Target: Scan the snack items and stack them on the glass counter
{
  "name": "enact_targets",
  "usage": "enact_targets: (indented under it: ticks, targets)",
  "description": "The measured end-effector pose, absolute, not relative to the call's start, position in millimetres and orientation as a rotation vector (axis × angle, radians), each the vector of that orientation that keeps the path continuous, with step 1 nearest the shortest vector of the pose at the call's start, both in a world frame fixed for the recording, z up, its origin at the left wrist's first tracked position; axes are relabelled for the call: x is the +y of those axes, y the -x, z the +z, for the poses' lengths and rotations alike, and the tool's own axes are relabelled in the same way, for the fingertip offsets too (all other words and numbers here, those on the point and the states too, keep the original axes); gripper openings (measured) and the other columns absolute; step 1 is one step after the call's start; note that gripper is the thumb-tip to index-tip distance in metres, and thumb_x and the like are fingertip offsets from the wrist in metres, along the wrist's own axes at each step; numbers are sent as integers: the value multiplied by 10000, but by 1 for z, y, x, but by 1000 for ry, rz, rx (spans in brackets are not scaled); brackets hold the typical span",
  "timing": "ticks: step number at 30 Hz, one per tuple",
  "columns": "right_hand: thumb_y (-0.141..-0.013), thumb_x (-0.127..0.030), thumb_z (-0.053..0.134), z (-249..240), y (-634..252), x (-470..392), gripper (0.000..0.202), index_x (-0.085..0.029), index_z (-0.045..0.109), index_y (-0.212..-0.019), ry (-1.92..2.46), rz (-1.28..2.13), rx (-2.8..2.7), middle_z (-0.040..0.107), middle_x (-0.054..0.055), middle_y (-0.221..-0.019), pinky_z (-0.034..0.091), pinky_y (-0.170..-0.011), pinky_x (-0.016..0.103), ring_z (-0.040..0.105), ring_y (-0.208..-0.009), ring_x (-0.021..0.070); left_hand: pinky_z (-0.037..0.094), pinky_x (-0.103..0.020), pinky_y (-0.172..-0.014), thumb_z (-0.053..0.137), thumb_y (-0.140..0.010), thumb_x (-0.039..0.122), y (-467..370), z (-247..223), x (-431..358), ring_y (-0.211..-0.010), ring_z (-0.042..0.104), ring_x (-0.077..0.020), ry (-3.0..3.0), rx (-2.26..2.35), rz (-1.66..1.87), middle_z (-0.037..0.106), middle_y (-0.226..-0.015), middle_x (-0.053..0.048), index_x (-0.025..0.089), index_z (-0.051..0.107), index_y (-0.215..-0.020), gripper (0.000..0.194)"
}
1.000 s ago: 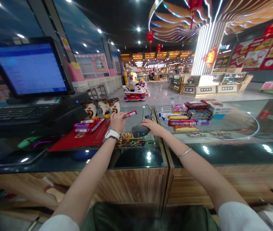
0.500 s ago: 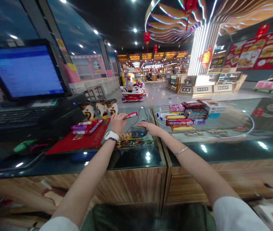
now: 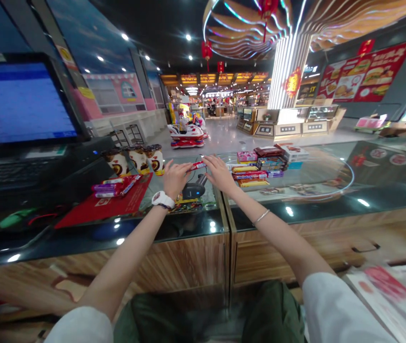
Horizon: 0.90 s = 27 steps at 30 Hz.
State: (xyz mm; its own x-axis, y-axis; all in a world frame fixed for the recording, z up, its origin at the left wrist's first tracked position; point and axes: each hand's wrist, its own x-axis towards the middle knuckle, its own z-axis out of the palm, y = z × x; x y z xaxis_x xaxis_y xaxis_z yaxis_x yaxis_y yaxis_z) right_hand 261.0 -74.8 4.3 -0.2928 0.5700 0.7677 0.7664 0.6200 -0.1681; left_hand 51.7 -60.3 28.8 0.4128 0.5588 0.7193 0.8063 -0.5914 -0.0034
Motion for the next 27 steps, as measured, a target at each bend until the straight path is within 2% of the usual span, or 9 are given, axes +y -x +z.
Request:
enact_targets:
  ticks: [3, 6, 11, 20, 27]
  targets:
    - [-937, -202, 504, 7, -277, -90, 519, -223, 476, -1455, 1120, -328, -2027, 517, 125, -1471, 258, -1218, 548, 426, -1401, 279, 294, -493, -1193, 511, -965, 206, -74, 29, -68, -1044, 653, -224, 2376, -1084, -926, 732, -1230, -9, 286, 709, -1191, 311]
    - [-948, -197, 494, 5, -298, -101, 423, -235, 562, -1364, 1172, -369, -2022, 611, 113, -1344, 243, -1211, 582, 522, -1293, 275, 305, -497, -1190, 502, -968, 195, -99, 28, -75, -1027, 652, -219, 2434, -986, -894, 737, -1217, -16, 287, 706, -1194, 319]
    - [-966, -213, 492, -4, -340, -113, 303, -233, 660, -1218, 1239, -454, -1983, 693, 97, -1186, 279, -1186, 575, 597, -1155, 269, 323, -501, -1183, 481, -973, 178, -141, 24, -81, -1031, 648, -222, 2498, -853, -843, 739, -1199, -30, 281, 710, -1174, 322]
    - [-987, -189, 438, -11, -407, -114, 332, -202, 666, -1228, 1396, -529, -1875, 674, 131, -1243, 412, -1083, 468, 583, -1183, 281, 337, -459, -1174, 457, -944, 118, -202, 16, -68, -1188, 592, -241, 2495, -834, -880, 657, -1316, -69, 248, 602, -1327, 430]
    - [-961, -150, 474, -7, -433, -93, 319, -209, 645, -1224, 1587, -512, -1869, 652, 130, -1239, 481, -991, 391, 590, -1163, 276, 330, -448, -1161, 431, -946, 131, -222, 9, -36, -1103, 642, -255, 2508, -1030, -853, 719, -1170, -107, 200, 605, -1283, 385]
